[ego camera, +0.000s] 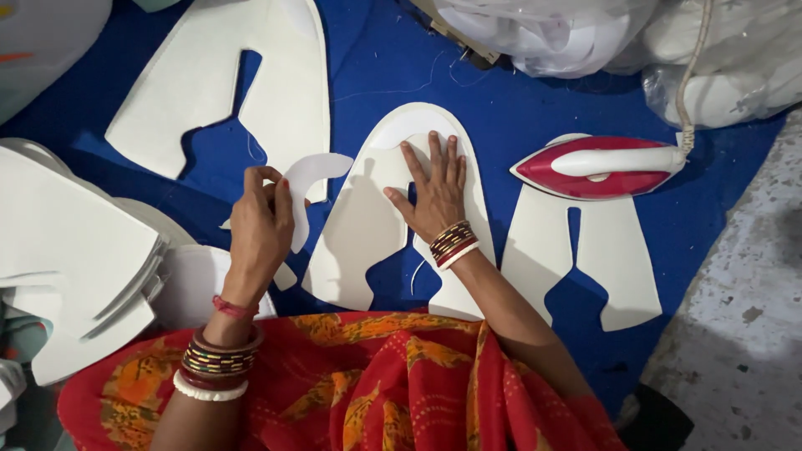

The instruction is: The person irons white, irregularly shaped fabric pieces on a blue surface. They repeatedly pick up a piece, place it on the surface, and use a red and white iron to press it flat. The person also handles smaller white fabric pieces, placing them on the larger pieces before ironing.

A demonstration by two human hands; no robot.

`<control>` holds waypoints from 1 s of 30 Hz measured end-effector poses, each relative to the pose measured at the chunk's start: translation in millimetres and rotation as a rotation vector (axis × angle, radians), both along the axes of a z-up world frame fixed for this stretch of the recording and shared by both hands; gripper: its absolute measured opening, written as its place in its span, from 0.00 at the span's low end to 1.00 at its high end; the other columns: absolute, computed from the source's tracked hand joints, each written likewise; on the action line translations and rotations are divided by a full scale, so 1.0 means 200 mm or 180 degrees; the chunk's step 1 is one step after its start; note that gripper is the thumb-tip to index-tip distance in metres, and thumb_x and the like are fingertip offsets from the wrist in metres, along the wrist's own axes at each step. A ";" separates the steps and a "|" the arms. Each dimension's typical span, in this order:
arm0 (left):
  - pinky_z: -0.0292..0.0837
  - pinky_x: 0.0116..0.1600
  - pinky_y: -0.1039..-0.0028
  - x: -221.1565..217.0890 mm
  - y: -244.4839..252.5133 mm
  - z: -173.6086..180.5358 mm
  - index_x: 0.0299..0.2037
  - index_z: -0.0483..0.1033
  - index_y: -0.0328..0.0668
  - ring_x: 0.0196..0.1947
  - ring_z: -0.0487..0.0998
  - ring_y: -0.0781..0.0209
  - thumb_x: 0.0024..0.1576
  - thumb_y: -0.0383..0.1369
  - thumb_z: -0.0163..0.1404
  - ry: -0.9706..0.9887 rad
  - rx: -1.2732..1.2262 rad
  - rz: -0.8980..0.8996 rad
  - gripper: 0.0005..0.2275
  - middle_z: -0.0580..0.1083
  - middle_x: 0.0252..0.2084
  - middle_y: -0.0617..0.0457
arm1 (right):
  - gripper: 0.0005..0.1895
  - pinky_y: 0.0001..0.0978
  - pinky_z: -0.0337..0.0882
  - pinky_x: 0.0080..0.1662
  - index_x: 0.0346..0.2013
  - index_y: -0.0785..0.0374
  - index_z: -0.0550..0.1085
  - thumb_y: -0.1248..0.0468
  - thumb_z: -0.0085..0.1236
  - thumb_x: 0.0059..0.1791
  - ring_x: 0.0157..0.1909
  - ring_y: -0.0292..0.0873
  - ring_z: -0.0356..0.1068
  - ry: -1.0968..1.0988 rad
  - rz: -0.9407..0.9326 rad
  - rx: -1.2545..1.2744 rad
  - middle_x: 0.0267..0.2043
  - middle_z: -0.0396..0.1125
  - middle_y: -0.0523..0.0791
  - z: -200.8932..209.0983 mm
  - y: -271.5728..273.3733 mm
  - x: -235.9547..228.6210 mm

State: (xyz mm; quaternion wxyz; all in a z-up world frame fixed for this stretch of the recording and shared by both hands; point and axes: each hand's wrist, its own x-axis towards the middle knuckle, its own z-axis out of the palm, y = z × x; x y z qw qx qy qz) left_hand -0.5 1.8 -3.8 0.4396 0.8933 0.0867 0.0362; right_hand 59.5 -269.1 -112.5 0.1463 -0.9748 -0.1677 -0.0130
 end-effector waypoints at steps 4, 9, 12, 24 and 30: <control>0.70 0.25 0.70 0.00 -0.01 0.02 0.49 0.64 0.29 0.21 0.79 0.54 0.68 0.27 0.43 -0.0067 0.0053 -0.0026 0.07 0.80 0.31 0.38 | 0.43 0.71 0.36 0.73 0.77 0.44 0.53 0.30 0.41 0.53 0.81 0.66 0.26 0.0005 -0.0009 -0.0018 0.81 0.35 0.56 0.02 0.00 0.00; 0.69 0.25 0.68 0.00 -0.03 0.03 0.48 0.64 0.29 0.20 0.79 0.55 0.68 0.27 0.43 -0.0073 0.0008 -0.0027 0.06 0.80 0.30 0.40 | 0.42 0.69 0.37 0.73 0.77 0.45 0.54 0.31 0.41 0.54 0.81 0.66 0.27 -0.0102 -0.0017 0.0013 0.81 0.36 0.56 0.03 0.00 -0.01; 0.69 0.25 0.68 0.00 -0.04 0.05 0.49 0.65 0.29 0.19 0.78 0.56 0.67 0.28 0.44 0.0002 -0.0014 -0.0012 0.07 0.80 0.30 0.41 | 0.41 0.69 0.38 0.73 0.77 0.45 0.54 0.33 0.43 0.53 0.80 0.66 0.29 -0.0177 0.0029 0.0034 0.80 0.37 0.56 0.07 -0.01 -0.02; 0.72 0.31 0.67 -0.03 -0.10 0.08 0.52 0.73 0.31 0.24 0.80 0.53 0.66 0.31 0.44 0.0341 -0.0371 -0.0638 0.11 0.78 0.29 0.40 | 0.20 0.56 0.63 0.56 0.37 0.67 0.81 0.51 0.60 0.55 0.55 0.59 0.65 -0.1272 -0.0740 -0.0628 0.46 0.70 0.56 0.55 -1.09 0.29; 0.73 0.39 0.61 -0.07 -0.10 -0.06 0.50 0.73 0.31 0.30 0.80 0.42 0.63 0.32 0.44 0.0767 -0.0243 -0.0920 0.12 0.77 0.31 0.35 | 0.27 0.51 0.72 0.39 0.27 0.63 0.83 0.44 0.56 0.54 0.30 0.60 0.73 -0.0579 -0.0728 -0.0842 0.27 0.73 0.57 0.52 -1.18 0.45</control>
